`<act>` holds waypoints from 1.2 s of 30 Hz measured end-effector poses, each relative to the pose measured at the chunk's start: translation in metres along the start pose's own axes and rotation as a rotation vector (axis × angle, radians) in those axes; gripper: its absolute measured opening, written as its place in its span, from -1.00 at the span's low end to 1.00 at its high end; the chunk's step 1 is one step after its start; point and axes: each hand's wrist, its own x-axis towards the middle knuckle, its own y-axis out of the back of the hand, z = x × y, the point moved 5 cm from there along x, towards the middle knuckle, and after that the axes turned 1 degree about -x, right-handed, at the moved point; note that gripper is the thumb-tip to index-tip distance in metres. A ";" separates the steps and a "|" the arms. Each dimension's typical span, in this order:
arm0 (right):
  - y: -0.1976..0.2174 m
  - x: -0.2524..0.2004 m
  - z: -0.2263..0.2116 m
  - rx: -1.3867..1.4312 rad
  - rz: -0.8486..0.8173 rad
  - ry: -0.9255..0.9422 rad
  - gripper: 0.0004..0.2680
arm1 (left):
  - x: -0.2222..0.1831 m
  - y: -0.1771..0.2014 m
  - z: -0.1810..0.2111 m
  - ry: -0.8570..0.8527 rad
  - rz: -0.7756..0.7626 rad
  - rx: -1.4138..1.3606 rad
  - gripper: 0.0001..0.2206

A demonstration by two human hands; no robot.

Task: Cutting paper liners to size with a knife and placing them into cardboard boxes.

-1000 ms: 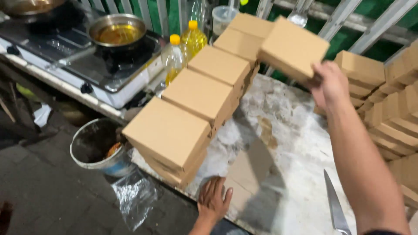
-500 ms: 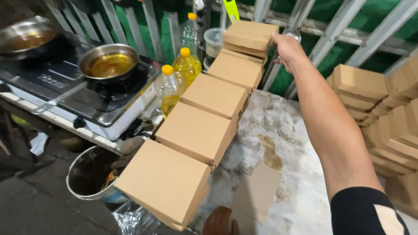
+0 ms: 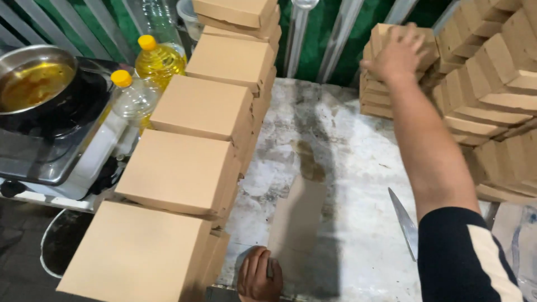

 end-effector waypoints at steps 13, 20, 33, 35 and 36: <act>-0.009 0.005 0.054 0.263 0.047 0.058 -0.63 | -0.012 -0.010 -0.002 -0.021 0.022 0.041 -0.85; 0.018 -0.016 0.050 0.221 -0.064 -0.054 -0.55 | -0.022 -0.014 -0.006 0.005 -0.015 0.087 -0.82; -0.006 0.042 0.070 0.253 -0.030 0.048 -0.54 | -0.035 -0.039 -0.033 -0.001 -0.088 0.051 -0.75; -0.006 0.044 0.070 0.355 0.006 0.105 -0.54 | -0.033 -0.034 -0.029 -0.024 -0.073 0.048 -0.77; -0.002 0.045 0.072 0.460 0.052 0.157 -0.52 | -0.029 -0.030 -0.026 -0.058 -0.055 0.042 -0.79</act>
